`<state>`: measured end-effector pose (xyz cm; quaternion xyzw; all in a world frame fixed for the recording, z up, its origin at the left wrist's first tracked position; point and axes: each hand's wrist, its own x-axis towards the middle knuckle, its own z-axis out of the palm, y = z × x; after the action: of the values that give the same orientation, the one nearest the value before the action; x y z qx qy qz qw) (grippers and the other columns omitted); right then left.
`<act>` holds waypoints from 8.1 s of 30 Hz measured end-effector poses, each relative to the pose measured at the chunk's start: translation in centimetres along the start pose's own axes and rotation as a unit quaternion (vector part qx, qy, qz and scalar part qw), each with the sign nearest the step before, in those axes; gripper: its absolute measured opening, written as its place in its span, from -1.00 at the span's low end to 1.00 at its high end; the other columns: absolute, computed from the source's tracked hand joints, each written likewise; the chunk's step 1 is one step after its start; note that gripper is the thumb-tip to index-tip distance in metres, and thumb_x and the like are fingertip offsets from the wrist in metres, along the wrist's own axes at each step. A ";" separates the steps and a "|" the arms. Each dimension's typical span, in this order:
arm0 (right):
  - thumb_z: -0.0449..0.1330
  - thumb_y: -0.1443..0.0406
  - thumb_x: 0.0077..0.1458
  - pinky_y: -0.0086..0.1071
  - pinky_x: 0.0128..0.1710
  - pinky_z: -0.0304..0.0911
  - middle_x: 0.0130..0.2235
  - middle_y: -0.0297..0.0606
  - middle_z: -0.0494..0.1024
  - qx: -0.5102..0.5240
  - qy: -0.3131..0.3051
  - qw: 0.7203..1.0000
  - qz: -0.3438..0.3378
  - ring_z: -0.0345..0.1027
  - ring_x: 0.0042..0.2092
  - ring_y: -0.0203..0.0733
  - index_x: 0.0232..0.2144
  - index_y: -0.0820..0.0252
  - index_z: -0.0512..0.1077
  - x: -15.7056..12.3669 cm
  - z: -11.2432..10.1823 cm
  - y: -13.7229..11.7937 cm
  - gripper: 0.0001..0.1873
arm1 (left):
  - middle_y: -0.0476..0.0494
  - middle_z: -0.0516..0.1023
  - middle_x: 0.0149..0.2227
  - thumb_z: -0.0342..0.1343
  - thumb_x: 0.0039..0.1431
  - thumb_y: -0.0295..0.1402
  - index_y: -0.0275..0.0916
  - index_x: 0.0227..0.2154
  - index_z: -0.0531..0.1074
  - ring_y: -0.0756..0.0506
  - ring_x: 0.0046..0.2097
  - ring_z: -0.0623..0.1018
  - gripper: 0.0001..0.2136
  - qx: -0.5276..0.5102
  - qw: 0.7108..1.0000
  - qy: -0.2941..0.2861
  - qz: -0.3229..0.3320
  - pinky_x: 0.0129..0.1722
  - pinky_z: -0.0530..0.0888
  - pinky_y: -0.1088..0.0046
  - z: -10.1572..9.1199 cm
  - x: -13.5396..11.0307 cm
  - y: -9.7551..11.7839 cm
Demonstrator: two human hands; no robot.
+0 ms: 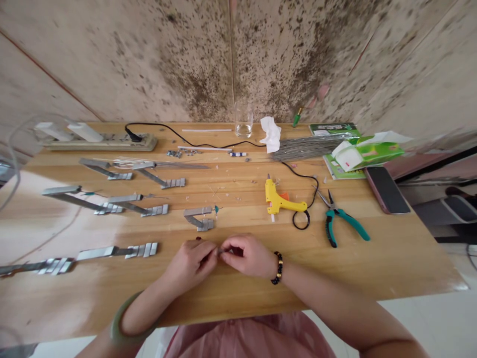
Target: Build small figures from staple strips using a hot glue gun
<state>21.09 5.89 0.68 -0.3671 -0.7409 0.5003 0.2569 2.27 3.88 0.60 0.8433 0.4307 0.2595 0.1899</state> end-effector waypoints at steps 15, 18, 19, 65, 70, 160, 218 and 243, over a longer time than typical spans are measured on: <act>0.08 0.27 0.18 -0.37 -0.29 0.30 -0.40 -0.24 0.50 -0.100 0.078 0.982 -0.141 0.37 -0.34 -0.23 -0.32 0.15 0.43 -0.6 0.2 0.0 -0.86 | 0.09 0.18 -0.68 -0.14 0.22 -0.37 -0.24 -0.67 0.16 0.08 -0.59 0.22 -0.67 -0.227 0.959 -0.038 -0.168 -0.57 0.17 0.57 -1.2 1.0 0.8; 0.08 0.27 0.19 -0.35 -0.24 0.31 -0.36 -0.21 0.53 -0.121 0.091 0.976 -0.155 0.41 -0.29 -0.21 -0.30 0.14 0.42 -0.8 0.2 0.1 -0.87 | 0.06 0.26 -0.68 -0.14 0.25 -0.35 -0.25 -0.67 0.21 0.07 -0.58 0.27 -0.64 -0.253 0.949 -0.042 -0.181 -0.54 0.23 0.57 -1.3 1.0 0.9; 0.07 0.27 0.19 -0.34 -0.23 0.32 -0.36 -0.21 0.54 -0.126 0.093 0.975 -0.158 0.41 -0.29 -0.21 -0.29 0.14 0.42 -0.8 0.2 0.1 -0.87 | 0.05 0.28 -0.67 -0.14 0.26 -0.34 -0.26 -0.67 0.23 0.07 -0.58 0.28 -0.63 -0.260 0.947 -0.044 -0.183 -0.54 0.24 0.57 -1.4 0.9 0.9; 0.22 0.26 0.09 -0.47 -0.41 0.29 -0.42 -0.27 0.52 0.045 0.123 0.983 -0.131 0.36 -0.41 -0.32 -0.39 0.20 0.46 -0.2 -0.1 -0.1 -0.89 | 0.06 0.28 -0.67 0.01 0.14 -0.47 -0.25 -0.64 0.27 0.06 -0.58 0.28 -0.76 -0.075 0.996 -0.028 -0.036 -0.54 0.17 0.55 -0.5 0.3 -0.3; 0.24 0.19 0.07 -0.47 -0.43 0.29 -0.41 -0.27 0.54 0.030 0.131 0.987 -0.085 0.38 -0.42 -0.32 -0.40 0.20 0.47 -0.2 -0.1 0.0 -0.82 | 0.01 0.49 -0.47 0.08 0.08 -0.51 -0.23 -0.25 0.43 0.06 -0.48 0.41 -0.84 -0.162 0.982 -0.031 -0.096 -0.47 0.30 0.61 -1.0 0.3 0.0; 0.05 0.39 0.08 -0.21 -0.06 0.28 -0.03 -0.02 0.38 -0.473 0.237 0.847 0.047 0.31 -0.02 0.00 0.05 0.32 0.25 0.4 -8.7 1.9 -0.56 | -0.02 0.52 -0.46 0.21 0.03 -0.41 -0.23 -0.34 0.50 0.03 -0.44 0.49 -0.89 -0.180 0.975 0.004 -0.131 -0.45 0.42 0.58 -1.6 0.4 -0.4; 0.24 0.19 0.07 -0.43 -0.44 0.25 -0.48 -0.27 0.45 -0.149 0.006 0.973 -0.177 0.33 -0.46 -0.29 -0.47 0.19 0.37 -0.9 -5.9 0.0 -0.80 | -0.06 0.56 -0.57 0.23 0.02 -0.19 -0.34 -0.30 0.52 0.00 -0.54 0.53 -0.71 -0.474 0.834 0.063 -0.276 -0.50 0.50 0.50 -2.2 0.6 -1.1; 0.20 0.31 0.04 -0.44 -0.45 0.20 -0.48 -0.28 0.41 -0.144 -0.013 0.975 -0.170 0.28 -0.46 -0.30 -0.52 0.18 0.30 -0.8 -5.9 0.1 -0.84 | -0.06 0.56 -0.58 0.24 0.00 -0.18 -0.33 -0.31 0.55 0.01 -0.55 0.50 -0.70 -0.464 0.838 0.066 -0.280 -0.50 0.48 0.52 -2.0 0.6 -1.4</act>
<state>26.01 8.53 2.78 -0.2627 -0.8599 0.3419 0.2733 0.50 5.36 1.60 0.4807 0.4896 0.4192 0.5946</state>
